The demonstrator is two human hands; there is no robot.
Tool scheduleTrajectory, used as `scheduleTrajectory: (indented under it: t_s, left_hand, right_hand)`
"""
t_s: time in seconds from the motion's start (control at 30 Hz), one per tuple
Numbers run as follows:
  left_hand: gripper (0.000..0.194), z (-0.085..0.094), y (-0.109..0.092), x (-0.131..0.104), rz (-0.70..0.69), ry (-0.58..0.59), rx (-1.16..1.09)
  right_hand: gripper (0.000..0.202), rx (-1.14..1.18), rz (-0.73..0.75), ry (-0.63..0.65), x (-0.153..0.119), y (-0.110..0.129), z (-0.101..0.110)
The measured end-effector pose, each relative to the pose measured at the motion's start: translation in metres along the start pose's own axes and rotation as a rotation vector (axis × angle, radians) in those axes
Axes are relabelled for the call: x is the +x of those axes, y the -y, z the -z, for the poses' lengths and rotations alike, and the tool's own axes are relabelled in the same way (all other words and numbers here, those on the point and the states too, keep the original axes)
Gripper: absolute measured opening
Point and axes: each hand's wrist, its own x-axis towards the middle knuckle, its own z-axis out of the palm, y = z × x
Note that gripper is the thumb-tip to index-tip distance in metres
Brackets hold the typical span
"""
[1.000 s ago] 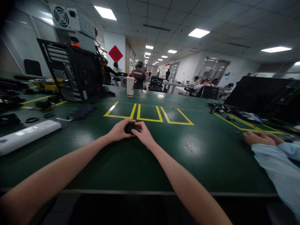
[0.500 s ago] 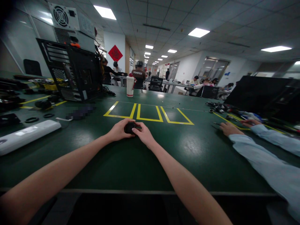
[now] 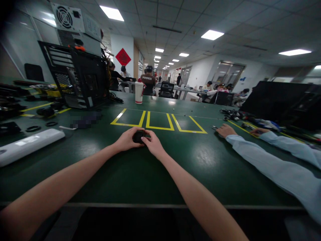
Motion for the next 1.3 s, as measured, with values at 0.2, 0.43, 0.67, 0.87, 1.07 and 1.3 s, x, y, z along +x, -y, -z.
scheduleTrajectory:
  t_s: [0.2, 0.43, 0.67, 0.87, 1.07, 1.3]
  left_hand:
    - [0.059, -0.0001, -0.0001, 0.0000, -0.009, -0.004, -0.009]
    - [0.059, 0.0004, -0.0010, 0.0001, 0.009, -0.002, -0.010]
    - [0.059, 0.0004, 0.0000, -0.0002, -0.006, -0.014, -0.015]
    - [0.059, 0.0003, -0.0013, 0.0003, 0.017, -0.006, -0.024]
    - [0.059, 0.0003, -0.0007, 0.0002, -0.001, 0.000, -0.020]
    - [0.059, 0.0013, -0.0010, -0.0003, 0.004, 0.003, -0.023]
  right_hand:
    - [0.024, -0.016, 0.047, 0.002, -0.0004, -0.0028, 0.0016]
    - [0.023, -0.025, 0.040, -0.024, 0.0008, -0.0018, 0.0014]
    - [0.028, -0.024, 0.002, 0.005, 0.0047, -0.0048, 0.0038]
    - [0.023, 0.014, 0.043, 0.010, 0.0006, -0.0040, 0.0035]
    - [0.028, -0.017, 0.031, -0.014, 0.0031, -0.0036, 0.0038]
    - [0.027, -0.007, 0.028, 0.041, -0.0001, -0.0006, 0.0048]
